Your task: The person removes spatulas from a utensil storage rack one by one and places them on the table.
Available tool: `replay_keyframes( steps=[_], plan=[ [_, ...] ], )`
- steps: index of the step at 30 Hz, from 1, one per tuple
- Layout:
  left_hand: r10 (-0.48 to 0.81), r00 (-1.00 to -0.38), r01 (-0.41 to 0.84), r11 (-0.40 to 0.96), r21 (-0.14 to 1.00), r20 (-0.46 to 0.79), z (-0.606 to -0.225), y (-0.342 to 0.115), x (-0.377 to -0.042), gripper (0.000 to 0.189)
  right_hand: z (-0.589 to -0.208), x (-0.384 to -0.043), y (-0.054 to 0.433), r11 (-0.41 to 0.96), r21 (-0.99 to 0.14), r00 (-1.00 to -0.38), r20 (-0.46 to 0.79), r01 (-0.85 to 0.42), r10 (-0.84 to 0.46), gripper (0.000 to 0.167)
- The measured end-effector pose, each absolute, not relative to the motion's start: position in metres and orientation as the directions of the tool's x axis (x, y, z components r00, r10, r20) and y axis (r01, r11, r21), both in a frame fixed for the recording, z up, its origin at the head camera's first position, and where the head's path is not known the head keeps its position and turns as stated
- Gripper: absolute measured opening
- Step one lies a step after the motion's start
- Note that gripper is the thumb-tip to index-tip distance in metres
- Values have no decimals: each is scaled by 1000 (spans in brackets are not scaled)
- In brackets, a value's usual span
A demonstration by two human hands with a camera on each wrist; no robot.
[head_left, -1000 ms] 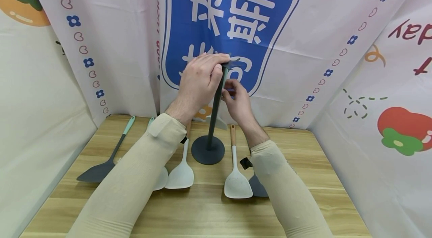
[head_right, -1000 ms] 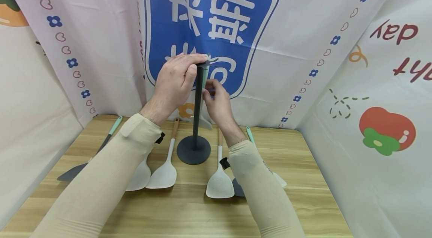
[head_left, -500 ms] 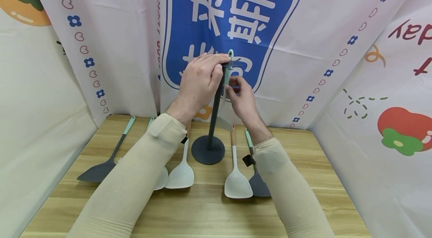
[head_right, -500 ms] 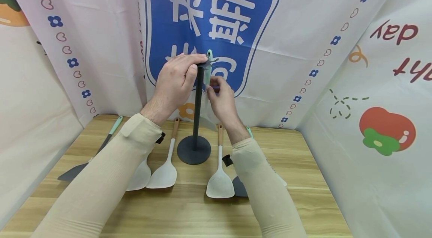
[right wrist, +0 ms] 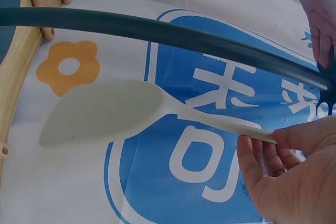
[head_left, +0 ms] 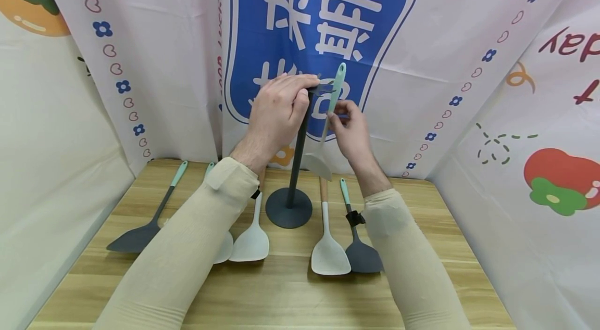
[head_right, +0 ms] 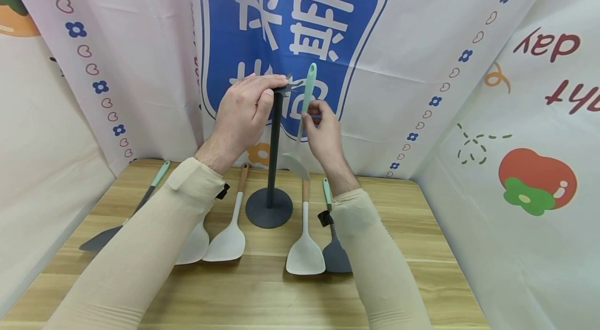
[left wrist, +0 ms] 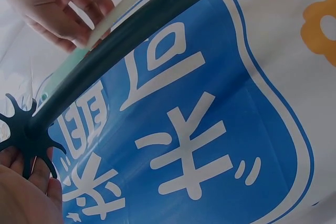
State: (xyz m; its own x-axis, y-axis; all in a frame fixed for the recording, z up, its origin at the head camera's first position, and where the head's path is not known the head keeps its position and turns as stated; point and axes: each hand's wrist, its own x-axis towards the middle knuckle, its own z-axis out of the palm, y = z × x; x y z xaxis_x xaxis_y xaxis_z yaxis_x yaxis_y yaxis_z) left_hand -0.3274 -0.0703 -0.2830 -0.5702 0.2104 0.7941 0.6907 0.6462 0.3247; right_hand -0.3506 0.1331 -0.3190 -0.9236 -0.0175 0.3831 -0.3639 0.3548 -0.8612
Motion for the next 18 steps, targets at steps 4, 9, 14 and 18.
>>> replay_keyframes(
  steps=[4,9,14,18],
  plan=[
    [210,-569,692,644,325,795,-283,-70,-327,54,-320,-351,139,354,-852,-912,409,-386,-9,34],
    [213,-564,694,647,318,798,-283,-70,-327,55,-321,-350,145,357,-847,-906,423,-394,2,34],
    [213,-567,695,642,323,796,-283,-71,-326,55,-321,-348,152,362,-849,-908,419,-386,15,33],
    [211,-570,694,641,327,794,-283,-71,-325,54,-321,-347,159,380,-845,-911,412,-375,17,32]
  ],
)
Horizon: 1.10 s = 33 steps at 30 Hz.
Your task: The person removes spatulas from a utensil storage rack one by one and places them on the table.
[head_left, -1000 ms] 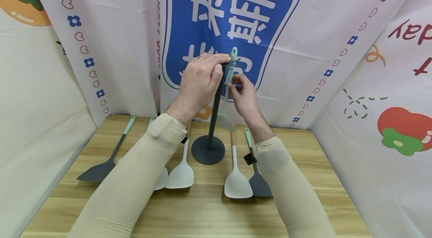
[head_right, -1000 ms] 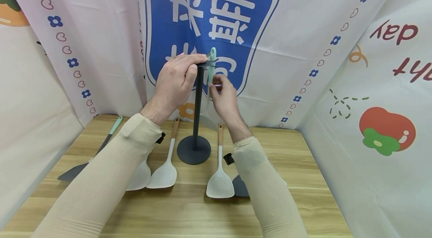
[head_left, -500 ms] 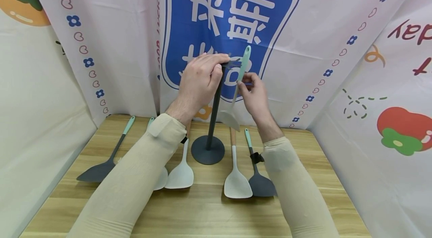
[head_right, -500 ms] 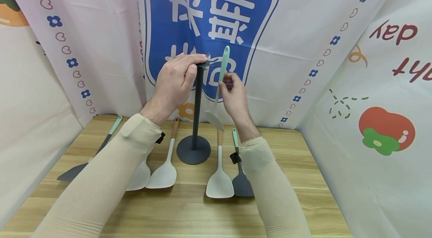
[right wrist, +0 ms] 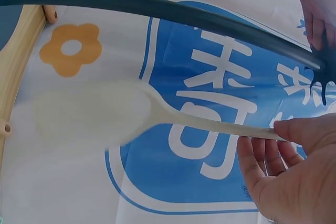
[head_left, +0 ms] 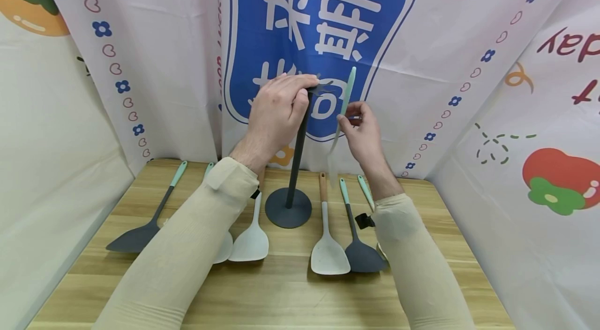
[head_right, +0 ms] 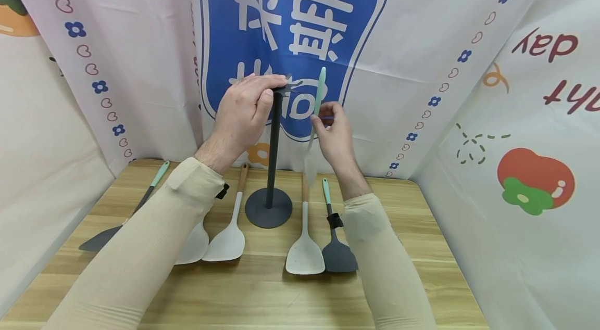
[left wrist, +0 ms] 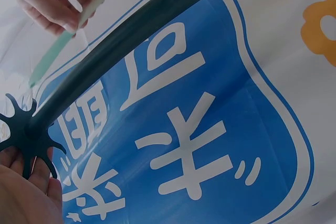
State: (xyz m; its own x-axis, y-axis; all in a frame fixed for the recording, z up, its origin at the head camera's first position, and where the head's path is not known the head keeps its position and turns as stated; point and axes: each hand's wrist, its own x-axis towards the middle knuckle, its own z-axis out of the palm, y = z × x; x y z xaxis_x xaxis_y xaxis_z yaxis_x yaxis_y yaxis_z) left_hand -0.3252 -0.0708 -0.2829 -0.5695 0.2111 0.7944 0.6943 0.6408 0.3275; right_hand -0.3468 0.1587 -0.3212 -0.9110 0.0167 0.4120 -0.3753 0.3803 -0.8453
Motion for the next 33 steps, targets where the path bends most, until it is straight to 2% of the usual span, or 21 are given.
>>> replay_keyframes(
  steps=[12,26,33],
  plan=[
    [212,-564,697,640,322,798,-283,-71,-326,54,-328,-345,184,379,-857,-920,390,-349,35,29],
    [208,-561,695,645,320,801,-283,-71,-326,55,-340,-340,219,445,-850,-937,344,-283,61,26],
    [210,-558,694,648,313,803,-283,-71,-327,56,-347,-336,240,491,-838,-946,315,-237,82,29]
  ],
)
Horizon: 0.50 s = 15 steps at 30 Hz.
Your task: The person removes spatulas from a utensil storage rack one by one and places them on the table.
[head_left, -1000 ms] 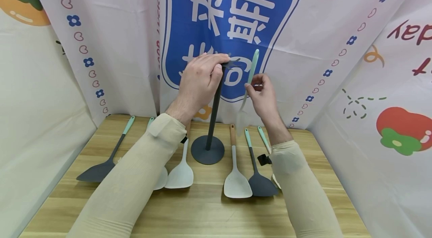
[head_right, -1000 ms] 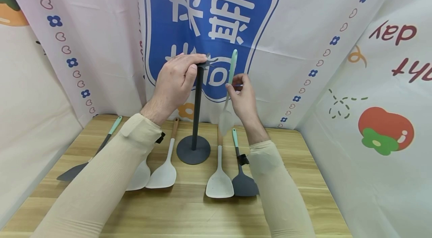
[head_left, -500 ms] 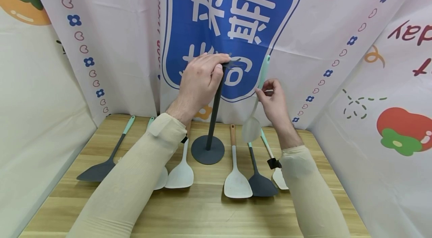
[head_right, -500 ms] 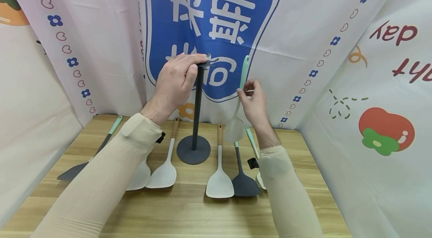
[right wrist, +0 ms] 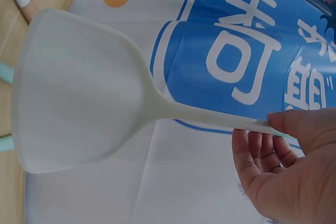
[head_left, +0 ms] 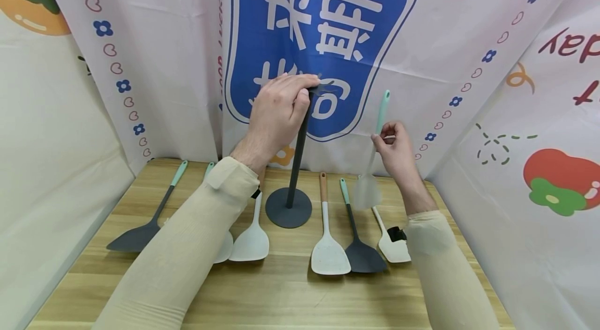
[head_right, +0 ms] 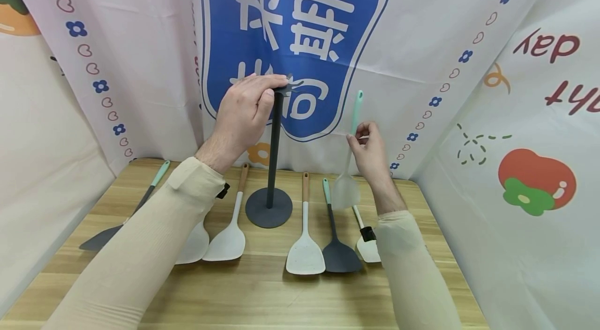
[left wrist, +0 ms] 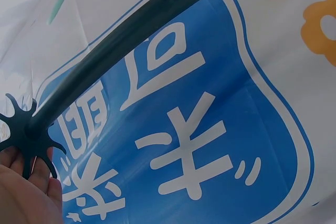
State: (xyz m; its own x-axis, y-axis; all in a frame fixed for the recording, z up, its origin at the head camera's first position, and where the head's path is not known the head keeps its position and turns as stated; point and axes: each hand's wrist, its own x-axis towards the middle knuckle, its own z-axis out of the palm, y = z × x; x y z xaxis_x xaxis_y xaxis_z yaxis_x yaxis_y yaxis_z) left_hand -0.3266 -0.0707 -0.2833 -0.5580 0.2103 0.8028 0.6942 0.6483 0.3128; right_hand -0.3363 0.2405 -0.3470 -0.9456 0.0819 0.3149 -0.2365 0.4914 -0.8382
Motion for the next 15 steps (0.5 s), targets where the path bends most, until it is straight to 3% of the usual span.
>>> replay_keyframes(
  steps=[15],
  plan=[
    [203,-562,694,643,324,802,-283,-71,-326,55,-361,-326,291,583,-795,-955,277,-167,104,32]
  ],
)
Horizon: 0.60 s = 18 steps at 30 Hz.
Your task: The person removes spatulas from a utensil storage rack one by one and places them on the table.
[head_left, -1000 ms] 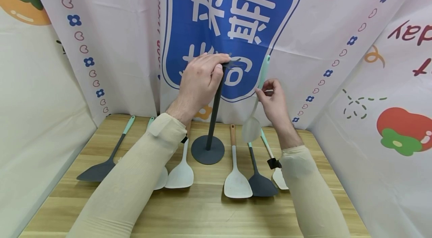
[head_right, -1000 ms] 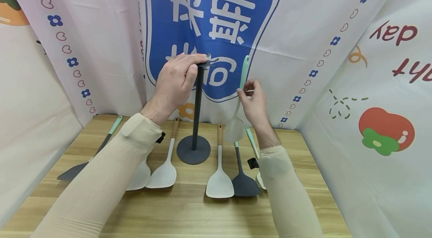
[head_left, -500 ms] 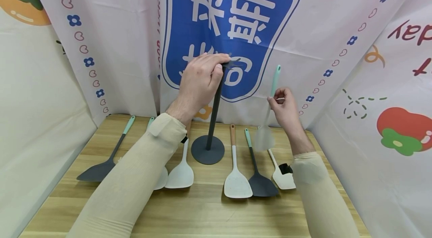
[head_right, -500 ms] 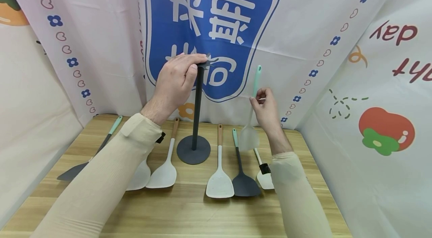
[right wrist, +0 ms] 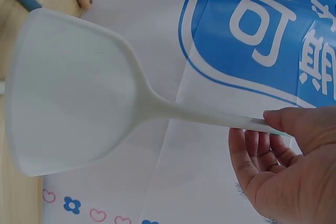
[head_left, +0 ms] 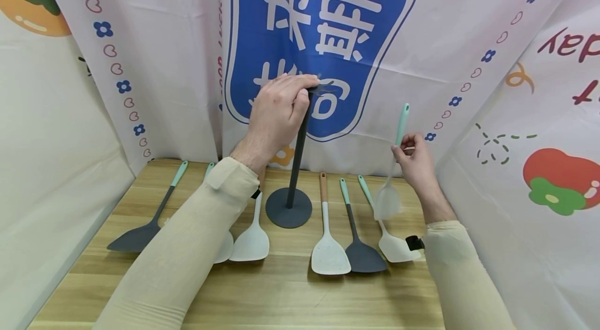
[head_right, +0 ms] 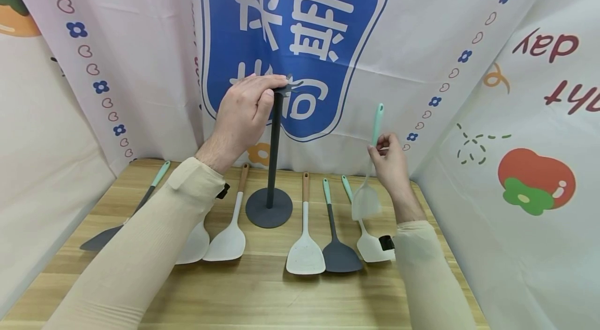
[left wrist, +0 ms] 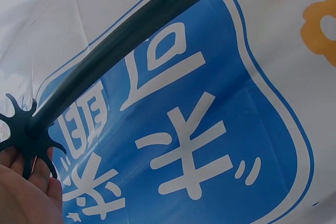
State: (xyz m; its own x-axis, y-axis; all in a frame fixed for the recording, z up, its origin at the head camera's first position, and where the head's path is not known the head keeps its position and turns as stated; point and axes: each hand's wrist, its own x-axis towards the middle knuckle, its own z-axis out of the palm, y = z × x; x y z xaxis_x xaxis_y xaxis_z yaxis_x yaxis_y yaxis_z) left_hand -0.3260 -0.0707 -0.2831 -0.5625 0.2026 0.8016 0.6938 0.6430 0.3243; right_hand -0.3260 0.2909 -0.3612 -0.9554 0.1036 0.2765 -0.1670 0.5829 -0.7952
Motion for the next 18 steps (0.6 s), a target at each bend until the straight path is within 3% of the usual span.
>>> replay_keyframes(
  steps=[18],
  plan=[
    [214,-565,694,645,318,797,-283,-71,-326,58,-380,-318,352,637,-767,-956,238,-77,172,32]
  ],
)
